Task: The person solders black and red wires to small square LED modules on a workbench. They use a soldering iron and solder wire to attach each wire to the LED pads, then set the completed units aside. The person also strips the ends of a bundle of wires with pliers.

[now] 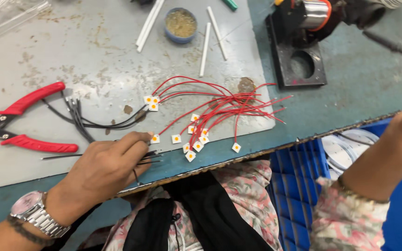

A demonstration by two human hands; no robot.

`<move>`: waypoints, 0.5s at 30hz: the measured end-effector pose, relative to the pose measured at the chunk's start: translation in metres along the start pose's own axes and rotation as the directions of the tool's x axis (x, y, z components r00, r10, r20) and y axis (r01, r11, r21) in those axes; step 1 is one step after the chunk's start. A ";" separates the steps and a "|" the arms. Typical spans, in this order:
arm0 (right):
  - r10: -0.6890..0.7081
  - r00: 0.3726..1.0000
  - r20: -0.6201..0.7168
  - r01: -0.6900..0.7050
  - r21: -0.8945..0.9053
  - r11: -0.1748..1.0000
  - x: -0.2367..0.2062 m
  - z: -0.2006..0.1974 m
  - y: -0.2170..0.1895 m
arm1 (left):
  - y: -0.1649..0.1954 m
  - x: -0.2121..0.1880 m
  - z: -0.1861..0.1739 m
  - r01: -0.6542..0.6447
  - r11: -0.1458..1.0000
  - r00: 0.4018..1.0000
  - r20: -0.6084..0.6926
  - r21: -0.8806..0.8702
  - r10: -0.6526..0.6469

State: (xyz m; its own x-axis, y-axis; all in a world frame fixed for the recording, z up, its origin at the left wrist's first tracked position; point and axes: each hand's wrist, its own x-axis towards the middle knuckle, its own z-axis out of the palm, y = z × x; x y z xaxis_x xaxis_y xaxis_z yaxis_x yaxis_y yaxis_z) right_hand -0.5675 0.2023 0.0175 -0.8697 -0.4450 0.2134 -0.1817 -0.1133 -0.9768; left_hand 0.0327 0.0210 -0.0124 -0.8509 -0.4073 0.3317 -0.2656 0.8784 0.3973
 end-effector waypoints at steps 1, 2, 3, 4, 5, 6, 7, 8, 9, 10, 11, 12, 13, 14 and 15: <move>0.001 1.000 0.008 -0.001 -0.025 1.000 0.012 -0.003 0.002 | 0.001 0.000 0.000 0.008 1.000 1.000 -0.004 0.003 -0.008; -0.003 1.000 0.020 0.004 -0.049 0.999 0.023 -0.002 0.003 | 0.002 0.000 0.001 0.013 1.000 1.000 -0.002 0.005 -0.013; -0.024 0.999 0.033 0.026 -0.075 0.997 0.034 0.002 0.002 | 0.003 0.000 0.001 0.022 1.000 1.000 0.000 0.007 -0.022; -0.050 0.998 0.043 0.054 -0.098 0.994 0.041 0.008 0.003 | 0.003 -0.001 0.001 0.033 0.999 0.999 0.002 0.010 -0.033; -0.080 0.995 0.056 0.086 -0.119 0.989 0.047 0.017 0.003 | 0.004 -0.001 0.001 0.027 0.999 1.000 0.001 0.017 -0.027; -0.123 0.991 0.060 0.130 -0.142 0.981 0.053 0.027 0.002 | 0.004 -0.001 0.001 0.024 0.999 1.000 0.000 0.023 -0.024; -0.170 0.983 0.069 0.179 -0.163 0.970 0.055 0.038 0.003 | 0.004 -0.002 0.001 0.021 0.999 1.000 0.001 0.028 -0.021; -0.228 0.971 0.072 0.237 -0.182 0.954 0.056 0.051 0.003 | 0.005 -0.002 0.001 0.016 0.999 1.000 0.000 0.027 -0.016; -0.292 0.953 0.077 0.301 -0.190 0.934 0.055 0.063 0.005 | 0.005 -0.003 0.001 0.013 1.000 1.000 -0.001 0.027 -0.013; -0.349 0.934 0.074 0.357 -0.193 0.914 0.054 0.075 0.006 | 0.004 -0.003 0.001 0.011 1.000 1.000 -0.001 0.026 -0.011; -0.404 0.912 0.070 0.409 -0.190 0.892 0.052 0.084 0.008 | 0.004 -0.004 0.001 0.001 1.000 1.000 -0.001 0.026 -0.001; -0.373 0.926 0.058 0.377 -0.150 0.914 0.048 0.092 0.010 | 0.004 -0.004 0.001 -0.006 1.000 1.000 -0.002 0.026 0.006; -0.320 0.946 0.053 0.324 -0.100 0.941 0.044 0.096 0.012 | 0.003 -0.005 0.000 -0.008 1.000 1.000 -0.002 0.027 0.008; -0.250 0.967 0.046 0.252 -0.052 0.966 0.036 0.099 0.014 | 0.003 -0.006 -0.001 -0.020 0.999 1.000 -0.009 0.033 0.021; -0.070 0.990 0.122 0.053 0.137 0.989 0.028 0.096 0.014 | 0.003 -0.006 -0.001 -0.033 0.999 0.999 -0.017 0.035 0.034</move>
State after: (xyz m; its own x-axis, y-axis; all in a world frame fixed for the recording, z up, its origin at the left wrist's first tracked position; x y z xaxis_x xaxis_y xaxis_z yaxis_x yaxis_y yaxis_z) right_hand -0.5509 0.1030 0.0112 -0.7922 -0.5412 0.2820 -0.1634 -0.2572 -0.9525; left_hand 0.0380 0.0258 -0.0123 -0.8518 -0.3814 0.3591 -0.2529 0.8998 0.3557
